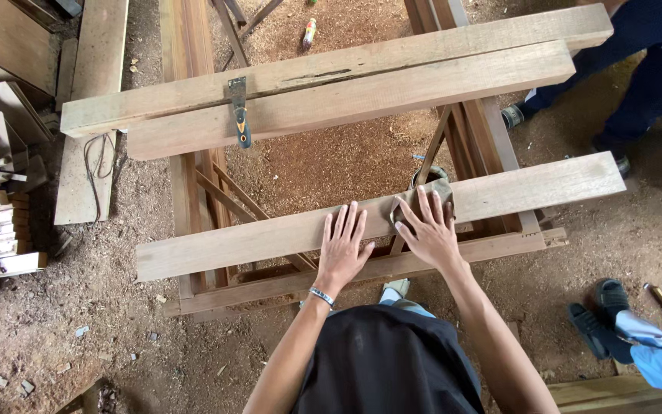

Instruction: The person sands a wooden plank by hand using a piece of sandpaper, rubbing it along the length of the wood while holding the plank steady.

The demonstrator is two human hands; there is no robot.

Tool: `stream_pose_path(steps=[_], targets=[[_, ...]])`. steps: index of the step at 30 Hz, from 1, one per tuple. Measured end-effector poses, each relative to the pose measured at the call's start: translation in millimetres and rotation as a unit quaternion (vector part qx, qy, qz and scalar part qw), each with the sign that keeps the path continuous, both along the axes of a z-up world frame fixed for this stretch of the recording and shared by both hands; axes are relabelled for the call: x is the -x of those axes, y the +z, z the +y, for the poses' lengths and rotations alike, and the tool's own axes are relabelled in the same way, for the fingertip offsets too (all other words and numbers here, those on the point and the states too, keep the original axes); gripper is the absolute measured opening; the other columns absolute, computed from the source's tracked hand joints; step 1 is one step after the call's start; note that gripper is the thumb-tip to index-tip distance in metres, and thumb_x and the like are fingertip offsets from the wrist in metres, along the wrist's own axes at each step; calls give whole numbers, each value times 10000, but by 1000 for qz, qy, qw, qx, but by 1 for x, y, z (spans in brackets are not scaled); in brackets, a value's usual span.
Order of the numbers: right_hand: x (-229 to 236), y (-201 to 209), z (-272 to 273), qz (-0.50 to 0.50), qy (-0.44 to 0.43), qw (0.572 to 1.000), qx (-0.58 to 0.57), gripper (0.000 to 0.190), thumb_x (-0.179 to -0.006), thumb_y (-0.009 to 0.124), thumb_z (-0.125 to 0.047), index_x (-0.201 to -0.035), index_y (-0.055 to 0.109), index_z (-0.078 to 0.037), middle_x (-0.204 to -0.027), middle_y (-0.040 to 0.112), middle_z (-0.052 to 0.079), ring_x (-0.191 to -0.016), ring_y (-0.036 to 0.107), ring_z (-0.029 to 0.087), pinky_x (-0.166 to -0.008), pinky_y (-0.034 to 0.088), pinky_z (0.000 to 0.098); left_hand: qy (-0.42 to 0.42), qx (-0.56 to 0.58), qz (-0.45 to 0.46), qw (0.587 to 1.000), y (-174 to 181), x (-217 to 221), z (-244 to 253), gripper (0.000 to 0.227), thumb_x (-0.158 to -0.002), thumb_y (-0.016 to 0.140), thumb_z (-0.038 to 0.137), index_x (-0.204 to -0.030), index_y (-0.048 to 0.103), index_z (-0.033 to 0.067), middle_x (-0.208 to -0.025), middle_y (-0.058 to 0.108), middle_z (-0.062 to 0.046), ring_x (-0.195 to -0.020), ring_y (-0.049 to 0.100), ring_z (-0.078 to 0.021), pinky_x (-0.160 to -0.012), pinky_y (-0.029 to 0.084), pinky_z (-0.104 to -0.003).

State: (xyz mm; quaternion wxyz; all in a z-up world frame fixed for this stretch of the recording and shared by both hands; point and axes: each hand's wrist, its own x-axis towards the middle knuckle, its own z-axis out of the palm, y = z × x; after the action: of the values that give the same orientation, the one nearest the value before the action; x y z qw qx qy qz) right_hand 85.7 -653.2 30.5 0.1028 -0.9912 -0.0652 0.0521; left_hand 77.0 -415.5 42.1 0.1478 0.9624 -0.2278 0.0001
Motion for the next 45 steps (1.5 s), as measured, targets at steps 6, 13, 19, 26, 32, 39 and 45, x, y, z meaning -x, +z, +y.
stream_pose_path(steps=[6,13,19,26,32,39,45], targets=[[-12,-5,13,-11,21,999,39,634,-1033,343,-551,-1629,191,-397,-1714,44,118,-1546,30,411,-1171,2,679,14,1,10,1000,9,2,-1,851,-909,657,427,-1601,268,121,-1690,189,-127,-1555,182,-295,-1262,127,-529],[8,0,-22,-38,90,995,-19,608,-1026,350,-577,-1600,230,-416,-1719,88,78,-1580,74,350,-1248,45,614,35,16,-16,999,19,6,-5,834,-891,699,395,-1590,319,145,-1684,234,-98,-1550,224,-282,-1262,163,-524],[-10,3,-39,-20,79,997,-7,621,-1026,360,-555,-1611,223,-399,-1708,77,120,-1548,61,402,-1200,30,641,52,8,-16,999,17,10,-10,852,-880,713,357,-1595,307,135,-1685,227,-104,-1546,225,-289,-1259,164,-528],[-4,2,-8,-36,65,996,-49,619,-1028,347,-545,-1615,203,-412,-1715,63,113,-1561,41,404,-1214,37,652,60,-6,0,998,15,12,-13,904,-842,745,309,-1604,286,147,-1698,203,-91,-1561,213,-278,-1271,159,-529],[-5,0,-33,6,56,998,23,627,-1029,305,-581,-1620,160,-425,-1715,21,103,-1556,8,376,-1211,16,675,52,-6,-6,999,9,11,-12,907,-849,745,322,-1598,266,141,-1688,188,-108,-1550,199,-290,-1261,149,-544],[-19,-9,-20,23,-23,999,9,644,-1029,283,-579,-1628,97,-431,-1713,-35,129,-1555,-60,409,-1182,-21,709,41,18,-4,999,11,10,-7,937,-840,762,299,-1609,250,142,-1695,181,-110,-1558,200,-291,-1269,154,-538],[-4,-5,2,14,-14,1000,-8,643,-1019,283,-604,-1616,107,-444,-1717,-30,100,-1560,-52,379,-1209,-25,658,25,28,19,999,15,10,-3,956,-825,763,275,-1609,235,134,-1694,165,-129,-1559,188,-310,-1264,150,-544]])
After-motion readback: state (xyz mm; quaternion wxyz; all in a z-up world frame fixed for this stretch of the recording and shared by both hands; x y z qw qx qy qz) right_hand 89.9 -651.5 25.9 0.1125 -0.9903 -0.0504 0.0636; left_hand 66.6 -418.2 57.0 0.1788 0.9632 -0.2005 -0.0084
